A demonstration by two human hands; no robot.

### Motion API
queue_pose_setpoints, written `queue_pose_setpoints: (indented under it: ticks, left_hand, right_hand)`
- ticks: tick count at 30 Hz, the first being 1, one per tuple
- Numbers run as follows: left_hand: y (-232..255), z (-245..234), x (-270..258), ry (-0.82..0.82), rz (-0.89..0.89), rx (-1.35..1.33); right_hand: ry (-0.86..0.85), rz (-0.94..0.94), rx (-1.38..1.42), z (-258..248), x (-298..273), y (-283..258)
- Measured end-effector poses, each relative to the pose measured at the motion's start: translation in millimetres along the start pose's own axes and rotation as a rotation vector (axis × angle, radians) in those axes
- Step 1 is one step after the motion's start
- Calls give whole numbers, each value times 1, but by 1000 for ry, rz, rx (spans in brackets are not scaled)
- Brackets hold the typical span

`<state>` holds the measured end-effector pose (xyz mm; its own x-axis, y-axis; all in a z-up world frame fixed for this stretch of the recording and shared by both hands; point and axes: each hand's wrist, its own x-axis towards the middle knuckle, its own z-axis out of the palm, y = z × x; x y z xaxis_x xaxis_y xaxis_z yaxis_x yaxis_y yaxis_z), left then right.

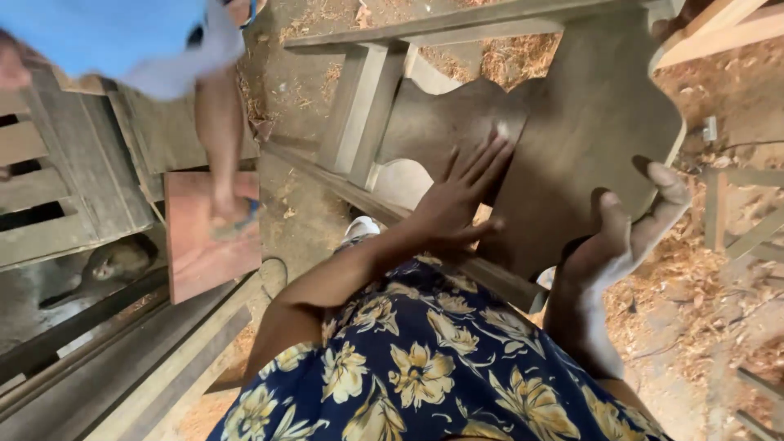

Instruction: The person sands a wooden chair backrest using a sanding block. They hold the chair with one hand and rub the sanding block against the curved surfaces and edges of the wood with the other hand.

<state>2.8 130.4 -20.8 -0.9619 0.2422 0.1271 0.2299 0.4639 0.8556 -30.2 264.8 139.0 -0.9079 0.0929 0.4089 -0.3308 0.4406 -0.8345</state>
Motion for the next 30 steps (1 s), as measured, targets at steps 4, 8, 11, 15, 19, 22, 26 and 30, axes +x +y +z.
queue_pose_setpoints:
  ticks: [4, 8, 11, 15, 19, 22, 26, 30]
  left_hand:
    - [-35, 16, 65, 118, 2, -11]
    - [-16, 2, 35, 223, 154, -20]
    - [-3, 0, -21, 98, 50, 103]
    - [-33, 4, 51, 126, 43, 107]
    - [-38, -1, 51, 88, 103, -37]
    - [-20, -10, -12, 28, 103, -42]
    - [-25, 5, -12, -13, 87, 293]
    - [-26, -9, 35, 61, 15, 62]
  right_hand:
    - [-17, -39, 56, 2, -4, -1]
    - [-3, 47, 121, 2, -7, 0]
    - [15, 41, 71, 3, -8, 1]
    - [-21, -109, -26, 7, -4, 0]
    - [-44, -176, 33, 5, -4, 7]
    - [-28, -156, 22, 9, -3, 4]
    - [-53, -235, -81, 7, 0, 4]
    - [-27, -119, -29, 14, -8, -12]
